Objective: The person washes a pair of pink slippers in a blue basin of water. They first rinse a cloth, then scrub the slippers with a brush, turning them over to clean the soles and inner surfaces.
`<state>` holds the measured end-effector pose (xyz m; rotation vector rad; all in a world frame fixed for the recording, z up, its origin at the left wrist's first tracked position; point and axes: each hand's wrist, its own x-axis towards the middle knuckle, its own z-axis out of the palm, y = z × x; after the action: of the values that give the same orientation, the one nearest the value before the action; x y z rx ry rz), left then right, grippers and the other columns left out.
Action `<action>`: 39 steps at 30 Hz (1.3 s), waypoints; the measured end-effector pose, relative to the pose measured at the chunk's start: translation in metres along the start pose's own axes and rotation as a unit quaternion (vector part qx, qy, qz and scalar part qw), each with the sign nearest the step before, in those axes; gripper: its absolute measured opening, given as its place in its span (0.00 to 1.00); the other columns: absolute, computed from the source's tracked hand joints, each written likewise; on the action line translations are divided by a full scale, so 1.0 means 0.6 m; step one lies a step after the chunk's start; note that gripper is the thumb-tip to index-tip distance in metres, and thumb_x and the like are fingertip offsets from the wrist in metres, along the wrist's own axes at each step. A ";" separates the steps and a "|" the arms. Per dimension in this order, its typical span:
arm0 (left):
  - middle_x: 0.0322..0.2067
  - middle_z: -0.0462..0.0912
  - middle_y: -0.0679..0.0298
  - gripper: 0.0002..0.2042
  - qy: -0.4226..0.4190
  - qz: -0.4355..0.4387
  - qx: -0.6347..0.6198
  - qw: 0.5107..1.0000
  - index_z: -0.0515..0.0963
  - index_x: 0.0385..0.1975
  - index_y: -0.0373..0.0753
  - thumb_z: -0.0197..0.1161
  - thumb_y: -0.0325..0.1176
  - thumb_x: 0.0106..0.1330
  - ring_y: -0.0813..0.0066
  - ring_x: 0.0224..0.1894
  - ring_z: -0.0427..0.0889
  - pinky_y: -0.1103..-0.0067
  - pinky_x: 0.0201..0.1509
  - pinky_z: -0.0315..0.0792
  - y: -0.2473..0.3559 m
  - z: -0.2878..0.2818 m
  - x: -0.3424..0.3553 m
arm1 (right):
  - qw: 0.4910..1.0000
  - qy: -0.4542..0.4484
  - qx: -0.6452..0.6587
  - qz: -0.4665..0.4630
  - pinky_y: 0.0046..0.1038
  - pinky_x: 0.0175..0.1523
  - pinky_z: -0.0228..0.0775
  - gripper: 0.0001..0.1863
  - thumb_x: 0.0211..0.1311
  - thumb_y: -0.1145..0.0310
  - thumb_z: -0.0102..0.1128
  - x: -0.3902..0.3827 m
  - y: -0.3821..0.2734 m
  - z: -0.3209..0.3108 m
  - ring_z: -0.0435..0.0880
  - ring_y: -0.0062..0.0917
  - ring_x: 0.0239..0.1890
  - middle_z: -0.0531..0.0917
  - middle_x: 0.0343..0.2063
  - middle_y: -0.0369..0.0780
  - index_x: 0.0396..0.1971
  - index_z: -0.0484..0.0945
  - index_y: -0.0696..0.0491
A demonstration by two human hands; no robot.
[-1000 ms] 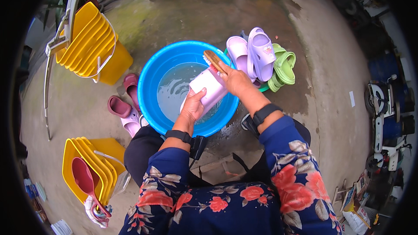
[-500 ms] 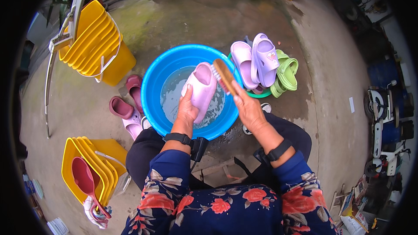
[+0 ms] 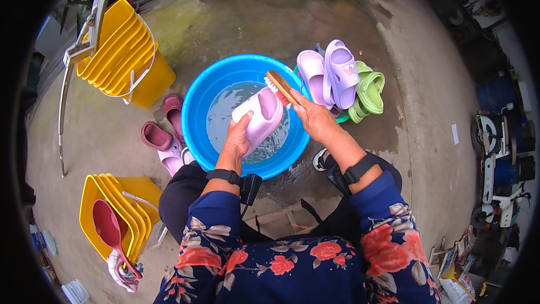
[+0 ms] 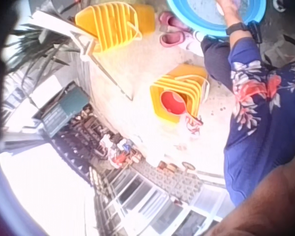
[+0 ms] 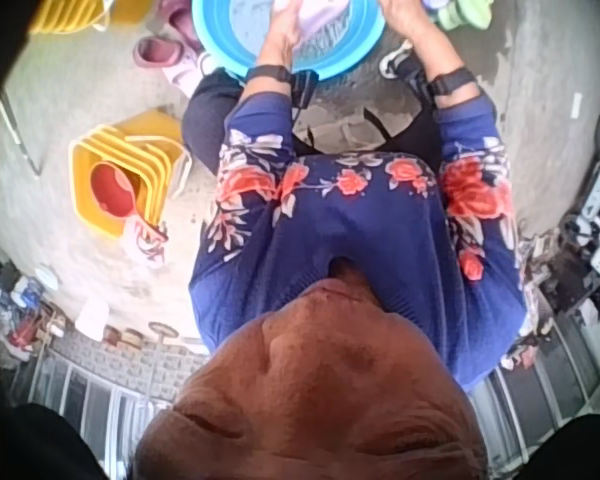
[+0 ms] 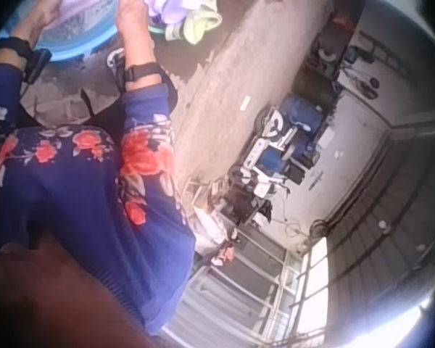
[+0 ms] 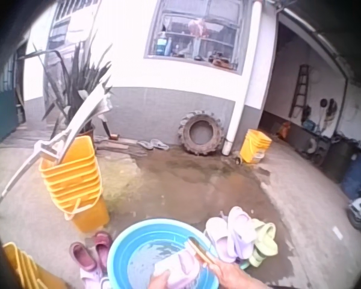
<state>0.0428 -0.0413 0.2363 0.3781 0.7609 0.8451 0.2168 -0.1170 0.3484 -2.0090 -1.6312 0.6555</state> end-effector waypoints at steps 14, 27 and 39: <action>0.38 0.75 0.64 0.23 -0.048 0.094 0.176 0.979 0.68 0.44 0.36 0.65 0.26 0.45 0.75 0.40 0.73 0.80 0.45 0.67 0.022 0.045 -0.027 | 0.910 -0.012 0.322 0.260 0.20 0.25 0.66 0.35 0.49 0.65 0.59 0.029 0.028 0.032 0.71 0.19 0.21 0.73 0.25 0.37 0.57 0.53 0.47; 0.43 0.72 0.64 0.22 -0.065 -0.034 -0.106 0.992 0.67 0.46 0.40 0.60 0.43 0.53 0.70 0.46 0.70 0.71 0.52 0.62 0.023 0.000 -0.007 | 0.977 0.181 0.071 -0.086 0.28 0.45 0.66 0.36 0.38 0.79 0.53 -0.006 -0.030 0.048 0.75 0.36 0.42 0.73 0.41 0.48 0.55 0.57 0.47; 0.47 0.70 0.57 0.21 -0.136 -0.010 -0.275 0.952 0.67 0.46 0.37 0.57 0.38 0.52 0.61 0.50 0.67 0.65 0.58 0.56 0.025 -0.045 -0.015 | 0.976 0.022 0.208 -0.069 0.24 0.44 0.68 0.46 0.30 0.80 0.60 -0.044 -0.106 0.048 0.76 0.26 0.40 0.71 0.46 0.42 0.57 0.53 0.47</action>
<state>0.0114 -0.0389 0.2310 -0.0152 0.2505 0.9236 0.1459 -0.1293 0.3678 -1.5856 -1.4489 0.8168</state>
